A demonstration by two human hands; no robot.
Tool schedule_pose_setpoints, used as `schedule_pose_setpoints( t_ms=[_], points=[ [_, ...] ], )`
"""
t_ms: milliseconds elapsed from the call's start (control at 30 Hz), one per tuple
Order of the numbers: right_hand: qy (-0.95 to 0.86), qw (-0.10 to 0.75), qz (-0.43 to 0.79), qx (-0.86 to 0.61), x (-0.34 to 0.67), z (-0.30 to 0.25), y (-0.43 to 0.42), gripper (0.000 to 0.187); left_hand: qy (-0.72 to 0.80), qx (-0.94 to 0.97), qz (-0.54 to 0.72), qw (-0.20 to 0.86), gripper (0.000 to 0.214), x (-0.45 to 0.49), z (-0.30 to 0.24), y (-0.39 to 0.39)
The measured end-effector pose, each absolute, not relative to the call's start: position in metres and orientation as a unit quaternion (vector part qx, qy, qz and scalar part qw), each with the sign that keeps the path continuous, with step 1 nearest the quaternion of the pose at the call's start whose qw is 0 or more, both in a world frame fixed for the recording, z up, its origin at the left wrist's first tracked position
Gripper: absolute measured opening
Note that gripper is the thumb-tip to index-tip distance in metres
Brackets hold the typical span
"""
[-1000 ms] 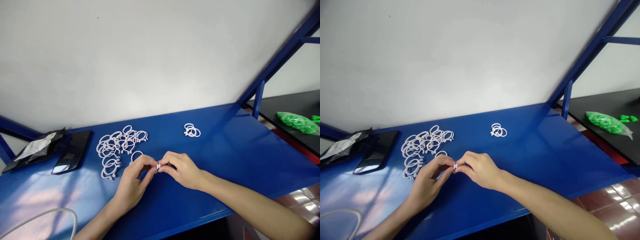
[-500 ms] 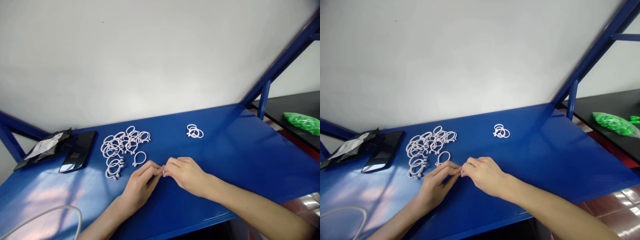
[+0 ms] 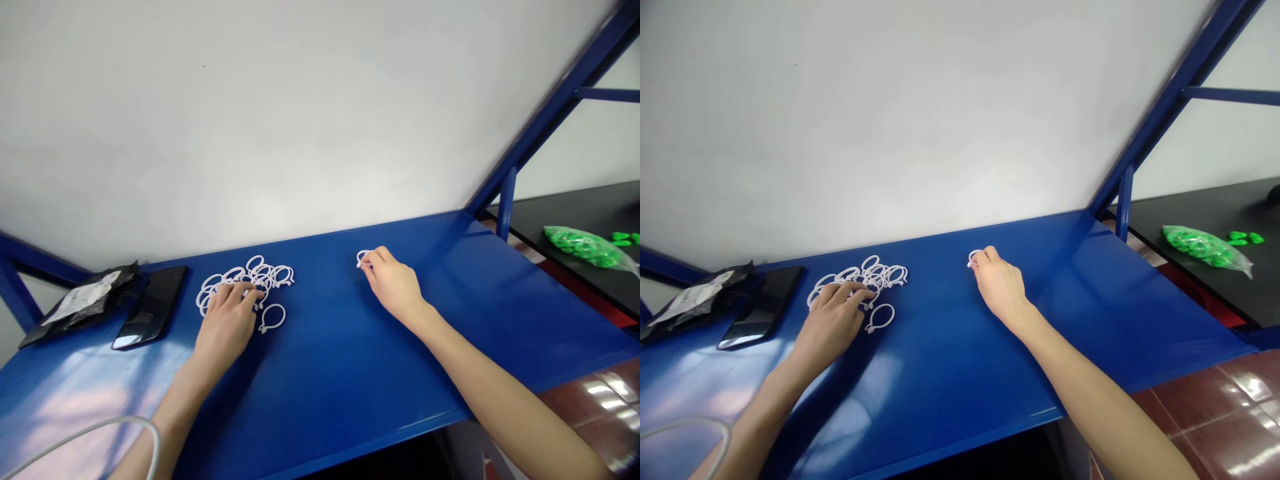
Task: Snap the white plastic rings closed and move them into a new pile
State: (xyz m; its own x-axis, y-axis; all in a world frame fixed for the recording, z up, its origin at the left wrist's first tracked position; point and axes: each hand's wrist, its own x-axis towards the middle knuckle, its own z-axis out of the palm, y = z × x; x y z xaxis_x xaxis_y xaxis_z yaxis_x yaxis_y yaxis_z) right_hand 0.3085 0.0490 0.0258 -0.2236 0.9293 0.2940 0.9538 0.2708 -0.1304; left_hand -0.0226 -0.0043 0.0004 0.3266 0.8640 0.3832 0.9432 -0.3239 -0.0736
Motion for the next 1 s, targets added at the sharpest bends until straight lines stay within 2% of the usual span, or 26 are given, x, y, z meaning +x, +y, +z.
schedule_pose_setpoints(
  t_ms=[200, 367, 467, 567, 667, 733, 833, 1000],
  points=[
    [-0.759, 0.115, -0.06, -0.638, 0.316, 0.03, 0.052, 0.023, -0.563, -0.797, -0.123, 0.181, 0.02, -0.019, 0.001, -0.007],
    [-0.794, 0.188, -0.055, -0.576, 0.3, 0.026, 0.036, 0.026, -0.555, -0.797, -0.169, 0.166, 0.015, -0.01, 0.01, -0.01],
    [-0.856, 0.26, 0.006, -0.446, 0.284, 0.02, 0.019, 0.028, -0.516, -0.819, -0.238, 0.078, 0.014, 0.006, 0.017, -0.018],
    [-0.891, 0.305, 0.082, -0.325, 0.269, 0.015, 0.001, 0.026, -0.475, -0.829, -0.284, -0.077, 0.014, 0.025, 0.023, -0.031],
    [-0.888, 0.335, 0.163, -0.271, 0.262, 0.012, -0.008, 0.017, -0.471, -0.803, -0.297, -0.212, 0.01, 0.039, 0.025, -0.041],
    [-0.874, 0.354, 0.196, -0.269, 0.262, 0.011, -0.008, 0.016, -0.48, -0.778, -0.309, -0.264, 0.008, 0.043, 0.024, -0.045],
    [-0.861, 0.364, 0.217, -0.281, 0.263, 0.009, -0.006, 0.018, -0.491, -0.751, -0.337, -0.286, 0.007, 0.044, 0.02, -0.045],
    [-0.862, 0.344, 0.227, -0.296, 0.262, 0.006, -0.006, 0.025, -0.471, -0.767, -0.365, -0.238, 0.007, 0.045, 0.014, -0.043]
  ],
)
